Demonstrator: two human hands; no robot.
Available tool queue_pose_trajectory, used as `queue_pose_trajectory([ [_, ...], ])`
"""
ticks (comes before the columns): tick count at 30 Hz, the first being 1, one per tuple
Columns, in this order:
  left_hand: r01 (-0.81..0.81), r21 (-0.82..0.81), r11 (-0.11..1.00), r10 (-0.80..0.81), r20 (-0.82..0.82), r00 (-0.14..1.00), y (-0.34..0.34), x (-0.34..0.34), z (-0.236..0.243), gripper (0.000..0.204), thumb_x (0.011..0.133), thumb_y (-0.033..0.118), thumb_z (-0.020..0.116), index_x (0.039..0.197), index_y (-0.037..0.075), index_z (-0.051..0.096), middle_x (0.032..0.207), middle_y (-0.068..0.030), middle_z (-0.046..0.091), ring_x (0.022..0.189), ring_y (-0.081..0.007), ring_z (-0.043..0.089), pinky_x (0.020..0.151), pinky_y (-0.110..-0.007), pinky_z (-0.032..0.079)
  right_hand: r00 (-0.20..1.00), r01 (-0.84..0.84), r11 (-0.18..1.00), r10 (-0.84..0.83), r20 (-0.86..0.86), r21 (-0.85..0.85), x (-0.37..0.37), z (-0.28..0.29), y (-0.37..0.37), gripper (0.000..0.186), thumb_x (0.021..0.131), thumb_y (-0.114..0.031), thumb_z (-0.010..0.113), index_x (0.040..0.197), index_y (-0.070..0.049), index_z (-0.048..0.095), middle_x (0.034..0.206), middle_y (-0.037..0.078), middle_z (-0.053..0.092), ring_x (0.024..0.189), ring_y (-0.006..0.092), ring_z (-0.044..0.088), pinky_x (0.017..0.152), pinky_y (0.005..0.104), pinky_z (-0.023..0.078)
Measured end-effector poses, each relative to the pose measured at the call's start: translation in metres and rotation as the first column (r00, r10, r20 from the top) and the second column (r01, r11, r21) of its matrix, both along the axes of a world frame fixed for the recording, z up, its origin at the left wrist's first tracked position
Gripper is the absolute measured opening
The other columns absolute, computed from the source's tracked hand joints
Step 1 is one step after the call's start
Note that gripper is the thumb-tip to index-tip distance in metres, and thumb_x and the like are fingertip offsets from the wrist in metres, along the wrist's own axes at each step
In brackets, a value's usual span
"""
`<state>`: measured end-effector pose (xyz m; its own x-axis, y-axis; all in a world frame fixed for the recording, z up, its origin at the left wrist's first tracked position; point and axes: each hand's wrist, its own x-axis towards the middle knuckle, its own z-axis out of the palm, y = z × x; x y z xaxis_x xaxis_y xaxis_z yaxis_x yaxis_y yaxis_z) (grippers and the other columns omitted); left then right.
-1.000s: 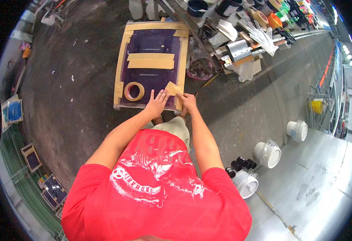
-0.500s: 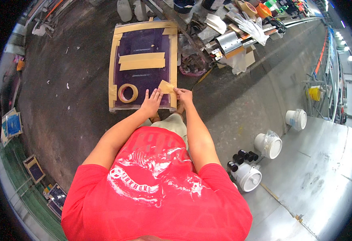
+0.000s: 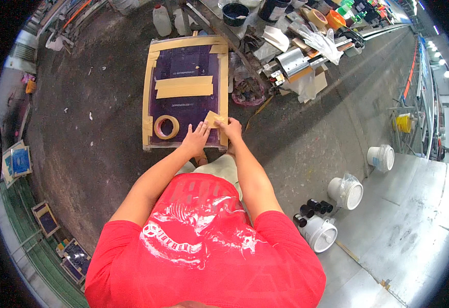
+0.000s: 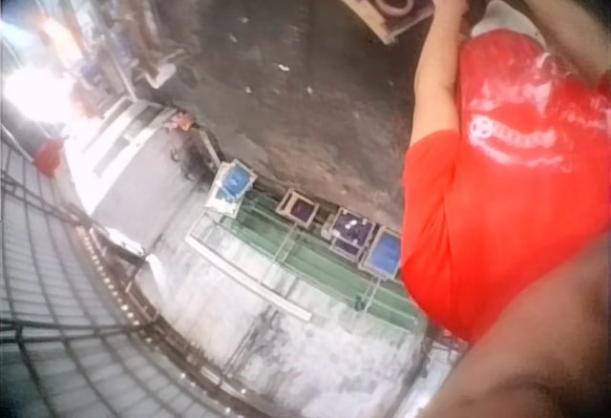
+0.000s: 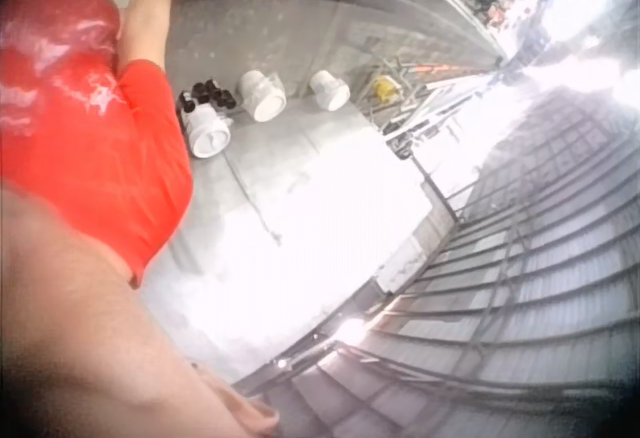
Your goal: The person tapes the edges of a purple screen printing frame with masking tape, then mixes a white liquid in a small container and applies it to the screen using a squeegee. The person carries the frame to a conveyor and places it on the line.
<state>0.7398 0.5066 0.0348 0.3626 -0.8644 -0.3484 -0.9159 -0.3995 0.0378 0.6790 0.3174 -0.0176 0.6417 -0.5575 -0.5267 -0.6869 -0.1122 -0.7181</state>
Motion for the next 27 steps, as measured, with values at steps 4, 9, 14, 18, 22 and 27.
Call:
queue_pose_trajectory([
  [4, -0.078, -0.056, 0.995, 0.07, -0.142, 0.987, -0.019, 0.013, 0.014, 0.083, 0.073, 0.023, 0.071, 0.144, 0.0, 0.036, 0.154, -0.0212, 0.026, 0.137, -0.0317, 0.037, 0.099, -0.059, 0.043, 0.984, 0.115, 0.976, -0.137, 0.11, 0.183, -0.011, -0.016, -0.01, 0.047, 0.077, -0.041, 0.079, 0.102, -0.001, 0.072, 0.084, 0.008, 0.072, 0.075, 0.0142, 0.067, 0.07, 0.0285, 0.051],
  [9, -0.035, 0.069, 0.997, 0.033, 0.036, 0.999, -0.048, 0.022, 0.019, 0.08, 0.079, 0.025, 0.065, 0.148, 0.001, 0.031, 0.159, -0.015, 0.019, 0.144, -0.03, 0.025, 0.107, -0.064, 0.03, 0.983, 0.043, 0.985, -0.012, 0.181, -0.17, -0.033, -0.007, 0.007, 0.049, 0.078, -0.042, 0.079, 0.105, -0.001, 0.072, 0.087, 0.008, 0.073, 0.076, 0.0122, 0.066, 0.07, 0.0286, 0.052],
  [14, -0.113, 0.012, 0.994, 0.113, 0.006, 0.994, -0.041, 0.02, 0.016, 0.091, 0.078, 0.025, 0.065, 0.154, 0.008, 0.019, 0.162, -0.0056, 0.01, 0.149, -0.0327, 0.005, 0.112, -0.069, 0.008, 0.988, 0.133, 0.991, -0.134, 0.071, 0.019, -0.032, 0.016, -0.001, 0.047, 0.077, -0.04, 0.079, 0.107, -0.005, 0.073, 0.087, 0.009, 0.074, 0.073, 0.0129, 0.068, 0.069, 0.0295, 0.053],
  [18, -0.282, 0.082, 0.956, 0.293, -0.196, 0.936, -0.046, 0.022, 0.029, 0.088, 0.078, 0.025, 0.064, 0.154, 0.011, 0.02, 0.163, -0.0041, 0.005, 0.149, -0.0365, 0.002, 0.11, -0.072, 0.007, 0.999, 0.03, 0.998, -0.031, 0.019, 0.054, -0.029, 0.027, -0.005, 0.045, 0.079, -0.041, 0.078, 0.108, -0.007, 0.073, 0.088, 0.009, 0.074, 0.076, 0.0103, 0.066, 0.072, 0.0276, 0.052],
  [22, -0.369, 0.138, 0.919, 0.394, -0.319, 0.862, -0.04, 0.038, 0.049, 0.075, 0.079, 0.027, 0.061, 0.147, 0.008, 0.034, 0.132, -0.0141, 0.048, 0.126, -0.037, 0.042, 0.11, -0.063, 0.022, 0.995, 0.058, 0.98, -0.074, 0.074, 0.193, -0.031, 0.027, -0.003, 0.04, 0.086, -0.038, 0.073, 0.11, -0.005, 0.073, 0.088, 0.006, 0.073, 0.076, 0.0096, 0.064, 0.071, 0.0262, 0.05],
  [27, -0.593, -0.365, 0.718, 0.471, -0.374, 0.799, 0.024, 0.033, 0.071, 0.061, 0.077, 0.024, 0.069, 0.132, 0.005, 0.052, 0.097, -0.0173, 0.069, 0.097, -0.0353, 0.064, 0.098, -0.048, 0.042, 0.873, 0.381, 0.877, -0.446, 0.199, 0.293, -0.054, -0.003, -0.004, 0.035, 0.096, -0.031, 0.06, 0.109, -0.001, 0.07, 0.089, 0.003, 0.07, 0.071, 0.0094, 0.061, 0.068, 0.0252, 0.05],
])
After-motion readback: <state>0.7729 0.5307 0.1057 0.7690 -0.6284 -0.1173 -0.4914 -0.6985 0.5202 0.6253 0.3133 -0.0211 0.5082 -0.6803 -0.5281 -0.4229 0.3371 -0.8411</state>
